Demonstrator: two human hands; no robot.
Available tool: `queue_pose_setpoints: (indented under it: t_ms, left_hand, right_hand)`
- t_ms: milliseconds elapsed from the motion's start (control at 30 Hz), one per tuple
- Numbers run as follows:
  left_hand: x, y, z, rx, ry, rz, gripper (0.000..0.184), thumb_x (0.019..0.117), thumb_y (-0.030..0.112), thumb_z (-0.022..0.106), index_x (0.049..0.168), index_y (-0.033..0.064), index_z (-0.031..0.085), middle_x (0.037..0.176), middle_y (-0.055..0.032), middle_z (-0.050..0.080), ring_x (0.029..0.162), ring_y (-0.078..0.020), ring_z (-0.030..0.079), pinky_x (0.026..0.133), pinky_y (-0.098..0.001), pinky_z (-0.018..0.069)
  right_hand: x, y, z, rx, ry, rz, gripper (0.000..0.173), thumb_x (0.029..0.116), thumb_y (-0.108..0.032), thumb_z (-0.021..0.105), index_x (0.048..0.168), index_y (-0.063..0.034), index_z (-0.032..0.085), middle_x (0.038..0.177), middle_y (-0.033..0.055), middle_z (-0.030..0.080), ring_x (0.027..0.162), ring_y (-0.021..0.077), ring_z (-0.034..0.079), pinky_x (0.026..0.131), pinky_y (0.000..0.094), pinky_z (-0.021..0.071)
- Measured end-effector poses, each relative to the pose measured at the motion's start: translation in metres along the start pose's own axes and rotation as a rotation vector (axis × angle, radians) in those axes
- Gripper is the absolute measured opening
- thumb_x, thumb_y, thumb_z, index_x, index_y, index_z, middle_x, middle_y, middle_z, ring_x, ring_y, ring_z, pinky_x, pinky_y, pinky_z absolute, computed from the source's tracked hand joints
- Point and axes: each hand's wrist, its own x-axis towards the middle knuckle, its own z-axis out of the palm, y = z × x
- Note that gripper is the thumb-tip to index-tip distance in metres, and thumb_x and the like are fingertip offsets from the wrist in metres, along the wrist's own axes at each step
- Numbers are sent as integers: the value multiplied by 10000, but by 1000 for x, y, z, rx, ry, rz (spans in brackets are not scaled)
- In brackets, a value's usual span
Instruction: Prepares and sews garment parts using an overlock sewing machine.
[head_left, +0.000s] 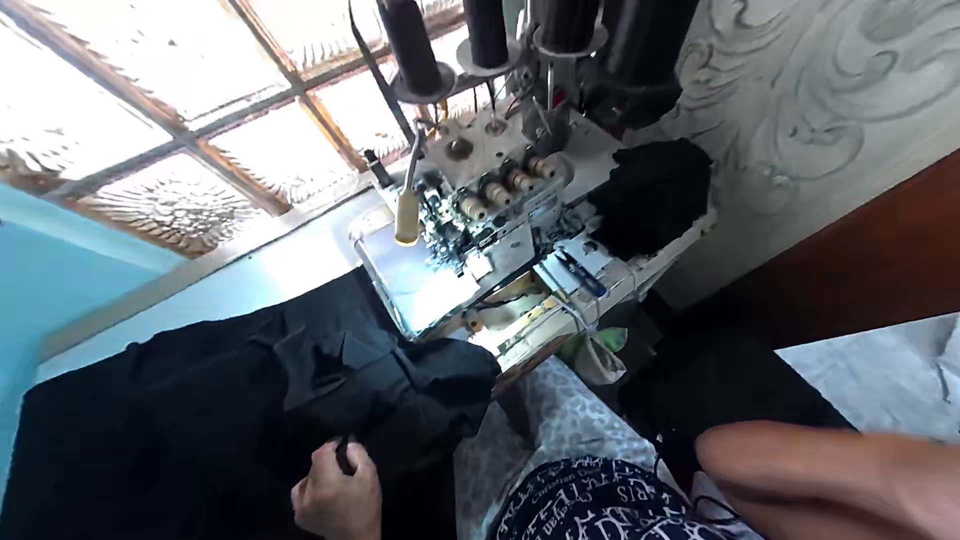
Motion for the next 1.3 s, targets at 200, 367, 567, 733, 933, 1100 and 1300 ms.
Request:
queue_pose_setpoints:
  t_ms: [200,367,567,733,933,1100,1300]
  left_hand:
    - [-1,-4,2,-14,4,-8,274,985,97,551,1063,-135,676,961,-344,702,882,-557,683,812,-690,480]
    - [-1,-4,3,3,4,-13,286,991,100,540,1067,-139,675,981,-346,701,901,-550,685,834,-676,483]
    - [0,-2,2,11,26,-18,268,986,91,545,1060,-128,680,966,-326,708,895,-531,691,818,-662,486]
    - [0,-3,0,-8,-6,-28,289,990,97,538,1086,-141,671,1010,-348,698,939,-556,678,850,-686,471]
    - [-1,-2,1,-5,24,-14,288,989,109,535,1063,-133,672,973,-340,702,906,-561,678,816,-681,480]
    - [-1,-1,2,-11,47,-4,270,985,99,547,1053,-125,683,961,-333,706,868,-538,688,801,-662,491]
    - [0,-1,3,-20,75,9,277,983,101,542,1043,-128,687,954,-328,711,867,-536,693,802,-657,493]
  right_hand:
    - [173,161,-36,-535,604,-271,295,1004,-220,602,982,55,708,931,187,705,854,242,691,810,422,568]
    - [237,245,-57,-679,213,118,372,948,-28,622,1318,-18,663,1428,235,571,1346,449,508,1116,616,386]
    - [251,262,-35,-759,261,74,246,1011,-29,554,1198,22,706,1223,253,679,1208,458,610,1035,592,461]
    - [251,262,-46,-525,434,135,252,1038,-174,572,1168,-43,744,1136,217,730,1101,430,678,963,660,471]
    - [259,254,-64,-630,31,111,139,940,-88,683,1027,-24,772,1155,206,720,1149,424,649,981,681,447]
    - [277,233,-37,-869,11,167,401,1025,-335,620,1191,21,704,1230,308,631,1244,520,532,1027,697,378]
    - [300,243,-15,-861,-158,186,275,1012,-184,593,1161,20,702,1225,271,655,1227,475,568,1008,676,383]
